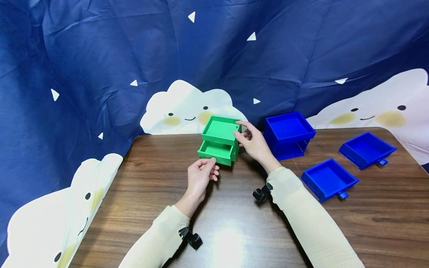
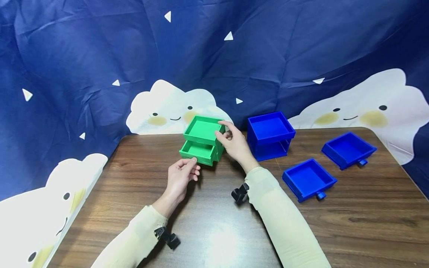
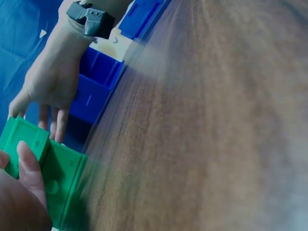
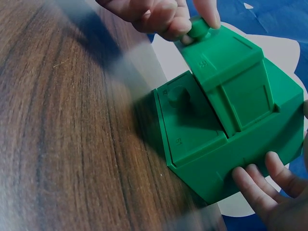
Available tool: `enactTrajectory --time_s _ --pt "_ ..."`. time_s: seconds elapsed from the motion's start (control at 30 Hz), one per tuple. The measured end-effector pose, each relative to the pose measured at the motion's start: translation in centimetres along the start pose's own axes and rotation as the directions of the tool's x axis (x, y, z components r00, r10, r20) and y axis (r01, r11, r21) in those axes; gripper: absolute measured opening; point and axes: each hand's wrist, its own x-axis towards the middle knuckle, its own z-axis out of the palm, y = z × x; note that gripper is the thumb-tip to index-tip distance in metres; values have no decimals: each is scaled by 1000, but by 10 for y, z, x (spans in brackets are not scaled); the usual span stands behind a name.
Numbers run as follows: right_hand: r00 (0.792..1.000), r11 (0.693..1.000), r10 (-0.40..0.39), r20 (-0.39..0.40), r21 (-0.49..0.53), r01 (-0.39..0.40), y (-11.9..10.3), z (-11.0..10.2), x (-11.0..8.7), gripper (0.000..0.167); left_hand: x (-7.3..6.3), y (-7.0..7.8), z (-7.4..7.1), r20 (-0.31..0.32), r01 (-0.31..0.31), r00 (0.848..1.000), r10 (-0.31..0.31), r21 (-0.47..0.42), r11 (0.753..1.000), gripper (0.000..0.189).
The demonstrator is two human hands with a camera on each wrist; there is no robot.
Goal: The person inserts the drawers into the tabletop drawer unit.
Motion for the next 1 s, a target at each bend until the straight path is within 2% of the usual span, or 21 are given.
enactTrajectory --time_s 0.23,0.47,0.67,1.0 --pt "1000 1000 -8 -5 3 8 3 0 1 47 7 0 4 8 7 1000 -6 -13 1000 11" --pt "1000 1000 -19 -8 13 19 6 1 2 47 12 0 6 29 38 999 -37 -43 998 11" --pt "1000 1000 -6 0 19 6 7 2 2 47 15 0 7 37 47 998 -45 -36 998 19" --pt "1000 1000 -13 -3 12 13 6 1 2 47 24 -3 8 44 53 998 -51 -33 998 15"
